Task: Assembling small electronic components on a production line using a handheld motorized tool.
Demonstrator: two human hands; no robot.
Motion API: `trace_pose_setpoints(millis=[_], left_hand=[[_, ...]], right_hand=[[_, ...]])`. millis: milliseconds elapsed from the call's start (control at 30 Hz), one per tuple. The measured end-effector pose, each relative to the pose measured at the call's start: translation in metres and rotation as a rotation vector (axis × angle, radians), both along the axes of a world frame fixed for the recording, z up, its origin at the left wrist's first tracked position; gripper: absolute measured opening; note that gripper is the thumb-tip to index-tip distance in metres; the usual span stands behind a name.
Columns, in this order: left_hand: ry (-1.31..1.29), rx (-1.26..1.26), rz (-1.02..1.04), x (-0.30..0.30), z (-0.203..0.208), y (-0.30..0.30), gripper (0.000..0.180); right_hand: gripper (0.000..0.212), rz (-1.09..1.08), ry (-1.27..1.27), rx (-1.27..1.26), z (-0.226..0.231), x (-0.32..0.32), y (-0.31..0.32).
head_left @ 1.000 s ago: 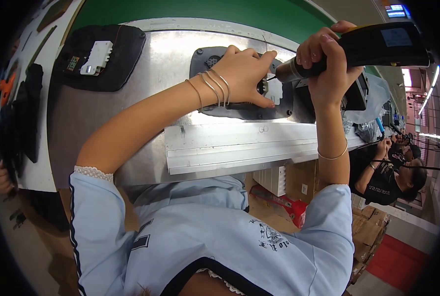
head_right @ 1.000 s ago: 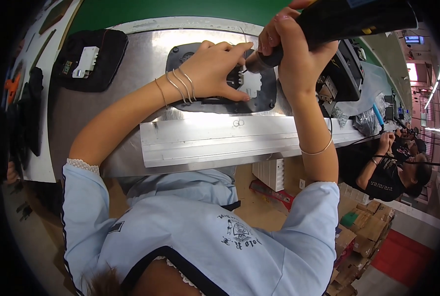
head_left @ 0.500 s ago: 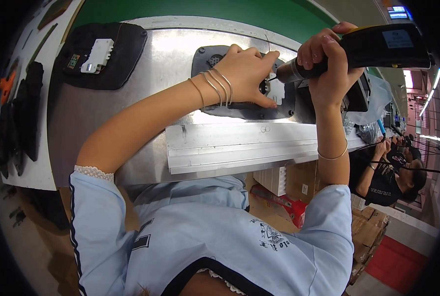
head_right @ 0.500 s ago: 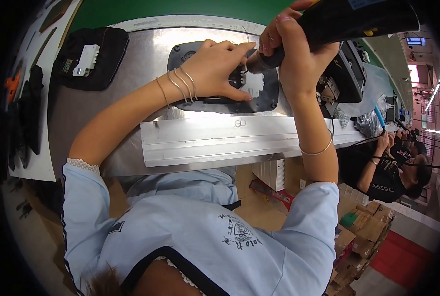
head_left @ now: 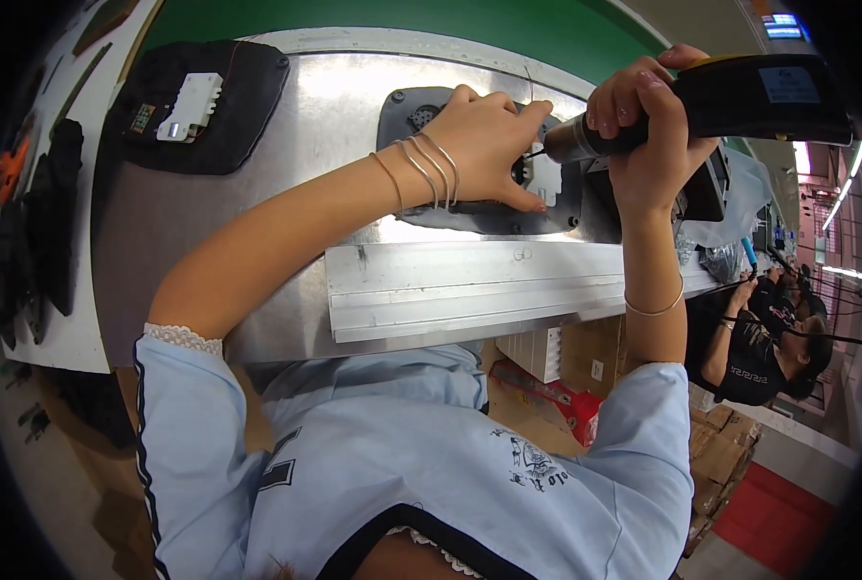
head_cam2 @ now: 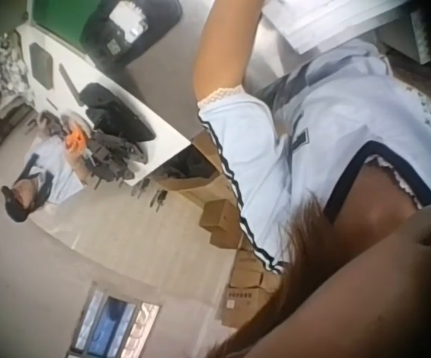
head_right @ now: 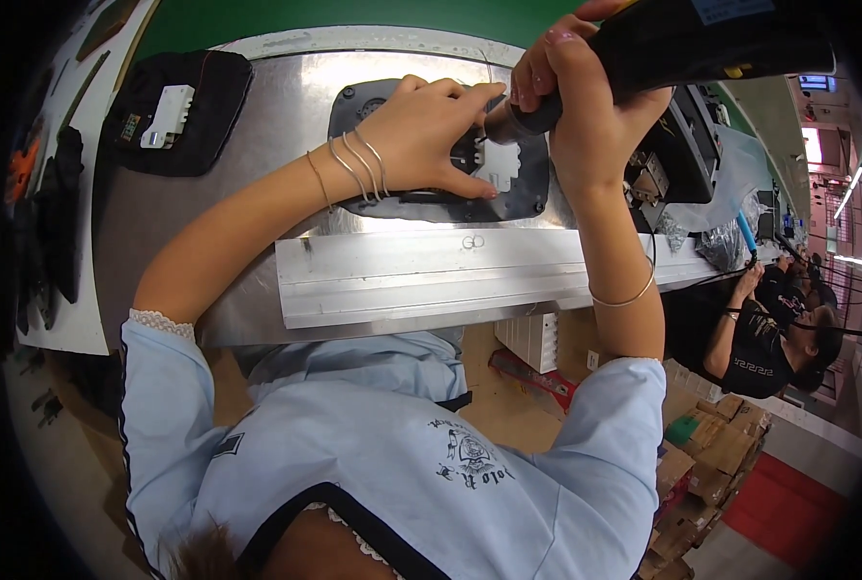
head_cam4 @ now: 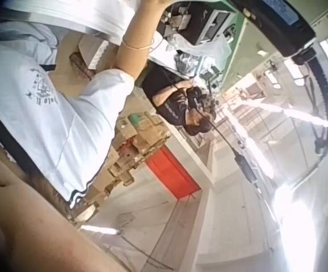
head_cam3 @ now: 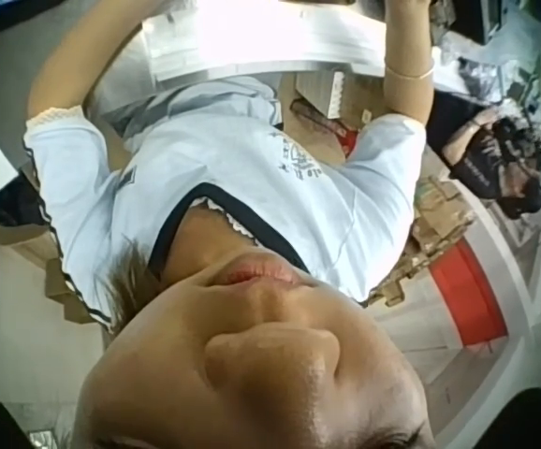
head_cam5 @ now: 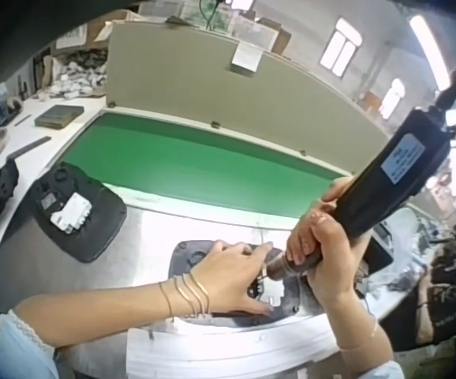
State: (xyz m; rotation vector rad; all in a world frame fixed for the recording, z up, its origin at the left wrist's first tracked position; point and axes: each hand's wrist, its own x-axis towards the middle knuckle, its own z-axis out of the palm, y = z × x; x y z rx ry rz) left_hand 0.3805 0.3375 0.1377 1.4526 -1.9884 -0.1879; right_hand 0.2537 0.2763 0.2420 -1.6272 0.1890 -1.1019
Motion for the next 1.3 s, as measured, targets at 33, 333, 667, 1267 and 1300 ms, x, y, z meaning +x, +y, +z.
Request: trace_pose_setpoints(millis=[33,333,667,1267,1300], left_hand=[[0.002,0.004,0.003,0.001,0.0,0.001,0.094],[-0.011,-0.003,0.007,-0.001,0.001,0.001,0.089],[-0.024,0.051,0.014,-0.002,0.009,0.004,0.09],[-0.029,0.031,-0.032,0.003,0.004,0.0,0.062],[-0.021,0.024,-0.028,0.003,0.004,0.0,0.062]], right_hand=[[0.024,-0.016,0.011,0.0,0.0,0.002,0.002],[0.02,-0.005,0.001,-0.029,-0.002,0.003,-0.001],[0.023,-0.087,0.006,-0.028,-0.006,0.012,0.007],[0.022,-0.415,-0.055,-0.133,0.047,-0.128,-0.043],[0.021,-0.445,-0.045,-0.142,0.045,-0.124,-0.044]])
